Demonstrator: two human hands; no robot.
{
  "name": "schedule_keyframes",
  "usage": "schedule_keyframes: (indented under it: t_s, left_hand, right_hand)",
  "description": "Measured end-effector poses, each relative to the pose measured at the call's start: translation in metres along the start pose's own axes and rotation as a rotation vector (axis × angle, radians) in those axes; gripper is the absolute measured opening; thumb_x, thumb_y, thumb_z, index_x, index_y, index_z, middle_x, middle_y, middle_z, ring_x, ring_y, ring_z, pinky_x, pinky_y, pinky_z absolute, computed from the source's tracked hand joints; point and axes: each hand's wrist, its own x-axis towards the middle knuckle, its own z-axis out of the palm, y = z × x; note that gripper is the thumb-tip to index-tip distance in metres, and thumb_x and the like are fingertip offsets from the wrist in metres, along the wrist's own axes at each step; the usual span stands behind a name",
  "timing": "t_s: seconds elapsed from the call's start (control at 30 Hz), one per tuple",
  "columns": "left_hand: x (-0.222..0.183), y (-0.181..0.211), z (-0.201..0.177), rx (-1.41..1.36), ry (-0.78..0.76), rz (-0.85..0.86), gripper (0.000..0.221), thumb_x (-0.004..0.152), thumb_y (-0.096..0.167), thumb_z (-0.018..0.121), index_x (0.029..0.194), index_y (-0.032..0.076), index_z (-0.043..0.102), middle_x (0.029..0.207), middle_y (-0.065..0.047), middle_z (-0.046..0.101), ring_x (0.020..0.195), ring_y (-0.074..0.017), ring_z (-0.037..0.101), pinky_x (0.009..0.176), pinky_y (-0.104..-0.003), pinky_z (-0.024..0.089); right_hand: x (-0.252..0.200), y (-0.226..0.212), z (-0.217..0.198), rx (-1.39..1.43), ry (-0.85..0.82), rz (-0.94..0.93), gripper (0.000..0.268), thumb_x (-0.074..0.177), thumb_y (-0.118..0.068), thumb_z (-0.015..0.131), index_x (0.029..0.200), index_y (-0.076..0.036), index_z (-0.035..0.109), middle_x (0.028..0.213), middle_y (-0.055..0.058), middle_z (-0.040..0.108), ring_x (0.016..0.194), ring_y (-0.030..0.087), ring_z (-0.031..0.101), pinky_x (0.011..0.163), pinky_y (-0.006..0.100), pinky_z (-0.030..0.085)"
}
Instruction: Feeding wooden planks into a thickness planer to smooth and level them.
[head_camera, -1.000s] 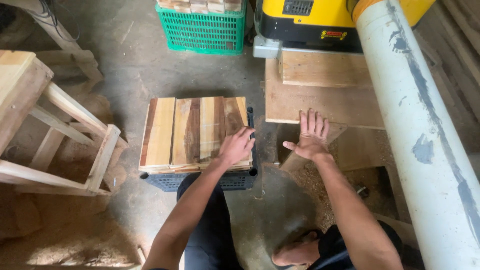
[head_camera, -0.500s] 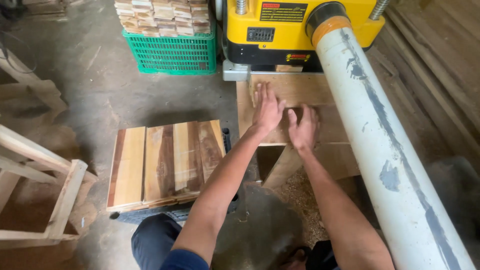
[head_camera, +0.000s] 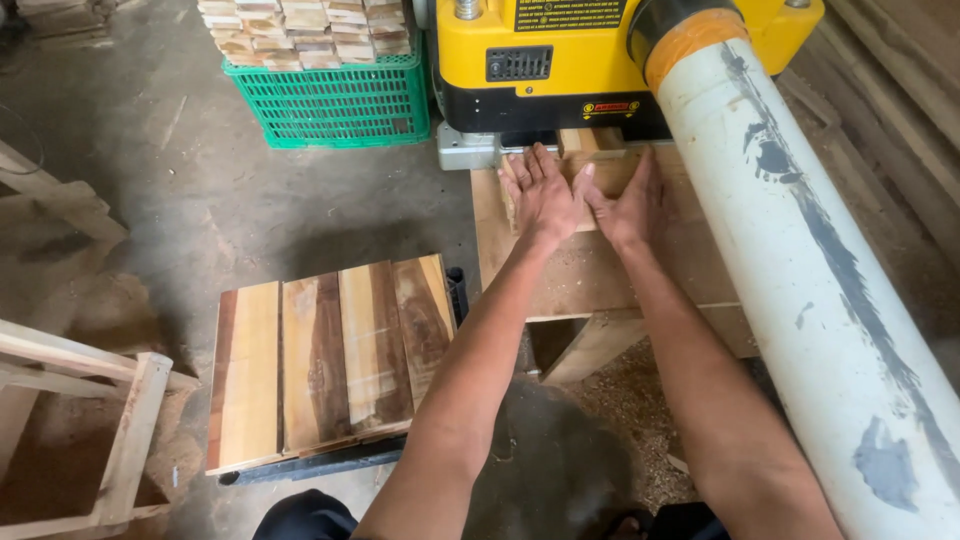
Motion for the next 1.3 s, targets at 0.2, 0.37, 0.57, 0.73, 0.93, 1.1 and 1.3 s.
schedule_keyframes:
  t_s: [0.2,0.37,0.57,0.73,0.93,1.1,1.3]
  left_hand:
    - [-0.015,0.019,-0.047,-0.041,-0.078,0.025,0.118,0.084,0.087,0.031,0.157,-0.004,0.021,0.165,-0.029,0.023,0.156,-0.0461,0.011,0.124,-0.065,-0.004]
    - [-0.012,0.023,-0.053,-0.012,-0.134,0.004,0.112,0.085,0.084,0.032,0.159,0.000,0.021,0.168,-0.022,0.022,0.157,-0.0448,0.006,0.124,-0.064,-0.006]
    - [-0.001,0.020,-0.043,-0.004,-0.163,0.000,0.117,0.079,0.086,0.039,0.161,0.006,0.018,0.170,-0.015,0.021,0.158,-0.0437,0.004,0.125,-0.063,-0.005]
    - [0.004,0.019,-0.035,0.106,-0.152,-0.029,0.113,0.082,0.084,0.045,0.162,0.011,0.013,0.170,-0.010,0.015,0.156,-0.0399,0.000,0.123,-0.061,-0.008]
    - [0.002,0.021,-0.040,0.144,-0.171,-0.015,0.116,0.082,0.087,0.047,0.162,0.012,0.010,0.171,-0.009,0.010,0.156,-0.0415,0.001,0.123,-0.064,-0.007]
    - [-0.001,0.022,-0.045,0.146,-0.224,0.013,0.133,0.073,0.096,0.051,0.162,0.013,0.000,0.172,-0.009,0.006,0.157,-0.0391,-0.001,0.123,-0.061,-0.007]
    - [-0.002,0.012,-0.033,0.163,-0.242,0.126,0.138,0.075,0.096,0.056,0.161,0.003,-0.001,0.171,-0.017,0.001,0.159,-0.0316,0.000,0.127,-0.048,-0.004]
  right_hand:
    - [0.025,-0.005,0.007,-0.024,-0.097,-0.069,0.127,0.079,-0.055,0.081,0.164,-0.028,-0.008,0.172,0.007,0.021,0.151,0.045,0.027,0.118,0.064,0.031]
    - [0.025,-0.014,0.005,0.029,-0.087,-0.086,0.126,0.081,-0.050,0.081,0.165,-0.017,-0.007,0.173,0.011,0.019,0.159,0.032,0.018,0.129,0.049,0.008]
    - [0.002,-0.026,-0.012,0.075,-0.033,-0.121,0.110,0.088,-0.032,0.073,0.165,-0.013,-0.004,0.173,0.015,0.020,0.160,0.027,0.019,0.130,0.045,0.005]
    - [0.012,-0.014,0.004,0.014,0.013,-0.153,0.113,0.086,-0.044,0.078,0.160,-0.015,-0.001,0.170,0.016,0.025,0.156,0.027,0.026,0.126,0.046,0.011]
    - [0.020,0.009,0.023,-0.037,0.027,-0.133,0.094,0.090,-0.051,0.062,0.161,-0.024,0.007,0.166,0.005,0.038,0.147,0.049,0.028,0.116,0.061,0.026]
    - [0.011,0.021,0.028,0.061,0.191,-0.282,0.089,0.077,-0.037,0.073,0.155,-0.012,0.037,0.153,0.015,0.052,0.137,0.042,0.048,0.105,0.062,0.041]
    - [0.012,0.052,0.052,0.051,0.317,-0.489,0.093,0.071,-0.043,0.079,0.147,0.000,0.048,0.143,0.023,0.059,0.131,0.039,0.056,0.116,0.050,0.035]
